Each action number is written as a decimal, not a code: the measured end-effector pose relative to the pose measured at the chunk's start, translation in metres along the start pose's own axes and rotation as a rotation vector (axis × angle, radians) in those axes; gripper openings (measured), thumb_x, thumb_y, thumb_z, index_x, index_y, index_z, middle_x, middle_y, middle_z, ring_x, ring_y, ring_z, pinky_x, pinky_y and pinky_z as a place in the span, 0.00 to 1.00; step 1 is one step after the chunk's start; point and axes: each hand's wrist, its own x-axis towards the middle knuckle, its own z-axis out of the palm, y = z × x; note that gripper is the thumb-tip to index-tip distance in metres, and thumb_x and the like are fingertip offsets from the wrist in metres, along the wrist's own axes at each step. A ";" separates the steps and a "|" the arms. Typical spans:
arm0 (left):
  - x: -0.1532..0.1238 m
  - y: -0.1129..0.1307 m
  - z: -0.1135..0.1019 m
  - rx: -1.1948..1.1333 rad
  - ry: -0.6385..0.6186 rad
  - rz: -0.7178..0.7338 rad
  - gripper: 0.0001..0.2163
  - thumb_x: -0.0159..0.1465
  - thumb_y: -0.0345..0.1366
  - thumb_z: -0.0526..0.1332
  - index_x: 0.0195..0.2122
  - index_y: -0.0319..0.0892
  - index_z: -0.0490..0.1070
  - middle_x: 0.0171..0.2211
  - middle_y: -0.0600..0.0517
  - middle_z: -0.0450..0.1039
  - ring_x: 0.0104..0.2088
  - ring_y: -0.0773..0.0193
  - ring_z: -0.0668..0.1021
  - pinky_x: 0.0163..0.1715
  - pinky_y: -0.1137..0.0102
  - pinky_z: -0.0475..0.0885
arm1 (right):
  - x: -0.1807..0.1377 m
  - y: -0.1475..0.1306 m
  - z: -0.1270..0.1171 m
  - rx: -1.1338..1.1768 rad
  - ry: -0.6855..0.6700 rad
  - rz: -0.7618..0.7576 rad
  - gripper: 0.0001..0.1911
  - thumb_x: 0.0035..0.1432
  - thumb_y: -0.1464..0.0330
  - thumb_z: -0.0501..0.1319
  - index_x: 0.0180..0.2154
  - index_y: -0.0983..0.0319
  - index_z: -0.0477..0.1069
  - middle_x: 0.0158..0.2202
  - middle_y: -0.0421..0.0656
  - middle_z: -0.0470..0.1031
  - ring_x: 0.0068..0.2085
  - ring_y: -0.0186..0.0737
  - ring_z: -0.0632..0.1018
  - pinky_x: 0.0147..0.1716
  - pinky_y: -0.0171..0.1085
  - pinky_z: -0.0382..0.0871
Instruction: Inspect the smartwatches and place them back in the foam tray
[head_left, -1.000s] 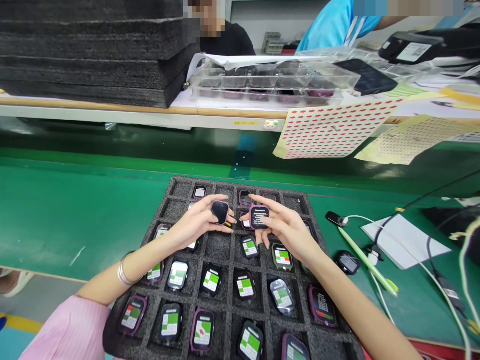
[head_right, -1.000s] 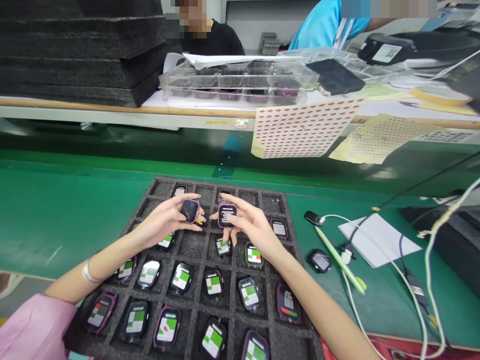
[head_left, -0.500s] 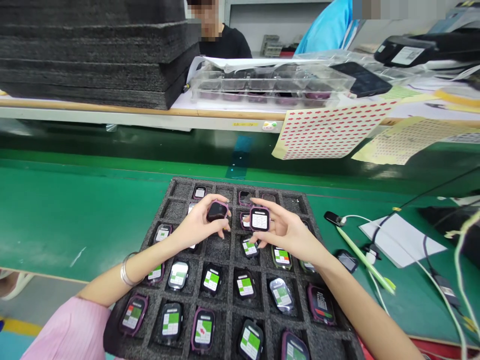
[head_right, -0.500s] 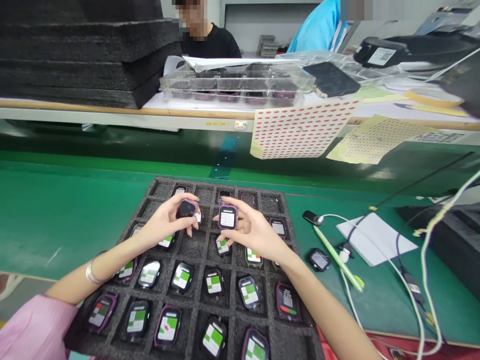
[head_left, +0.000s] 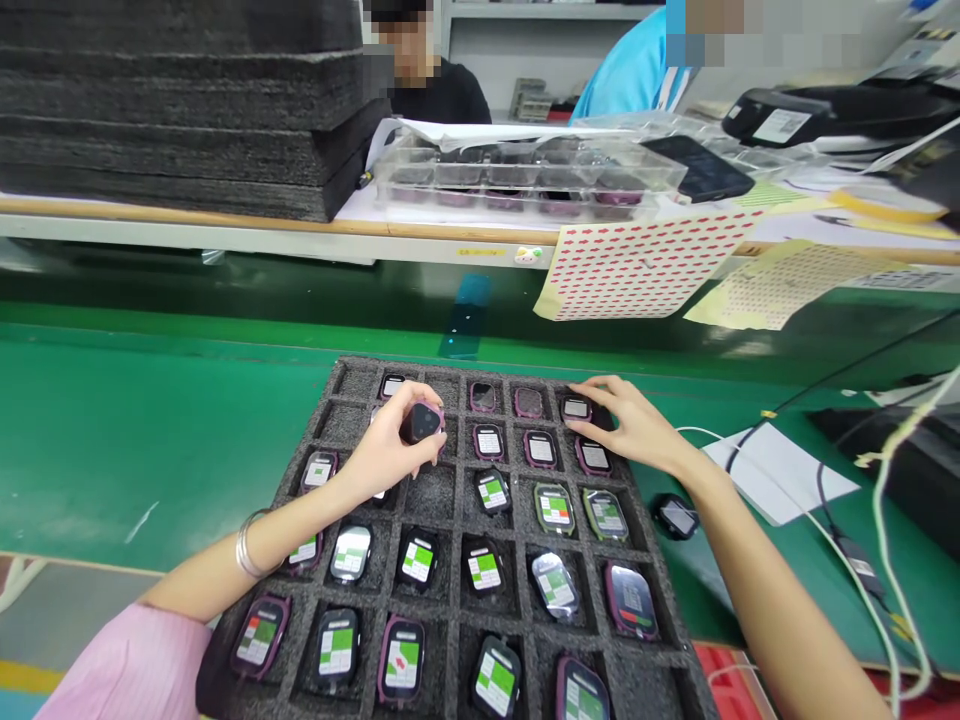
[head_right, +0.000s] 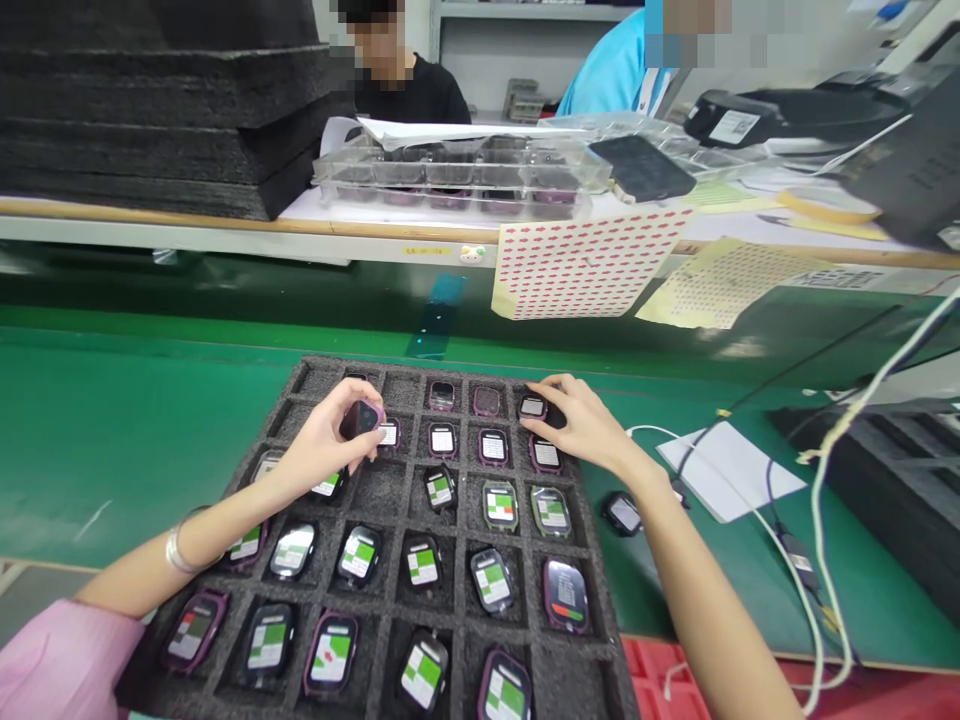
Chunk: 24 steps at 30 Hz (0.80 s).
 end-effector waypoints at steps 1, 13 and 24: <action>0.000 0.000 0.000 0.012 0.002 0.003 0.12 0.56 0.29 0.61 0.40 0.43 0.61 0.33 0.57 0.64 0.19 0.75 0.72 0.11 0.82 0.64 | 0.001 -0.004 -0.001 -0.021 0.027 -0.021 0.27 0.59 0.53 0.57 0.52 0.65 0.69 0.51 0.56 0.68 0.50 0.58 0.70 0.50 0.54 0.64; -0.002 -0.001 0.001 0.102 0.039 0.001 0.14 0.54 0.30 0.63 0.39 0.44 0.61 0.32 0.56 0.64 0.18 0.75 0.68 0.12 0.80 0.65 | 0.046 -0.071 0.040 0.005 0.040 0.279 0.10 0.60 0.65 0.59 0.36 0.66 0.73 0.33 0.52 0.74 0.35 0.51 0.75 0.34 0.42 0.67; -0.003 -0.002 -0.002 0.130 0.050 0.059 0.11 0.55 0.28 0.59 0.38 0.44 0.60 0.37 0.54 0.65 0.17 0.77 0.66 0.09 0.81 0.62 | 0.039 -0.117 0.000 0.894 0.054 0.188 0.17 0.63 0.56 0.56 0.44 0.62 0.67 0.39 0.48 0.76 0.25 0.35 0.73 0.19 0.33 0.65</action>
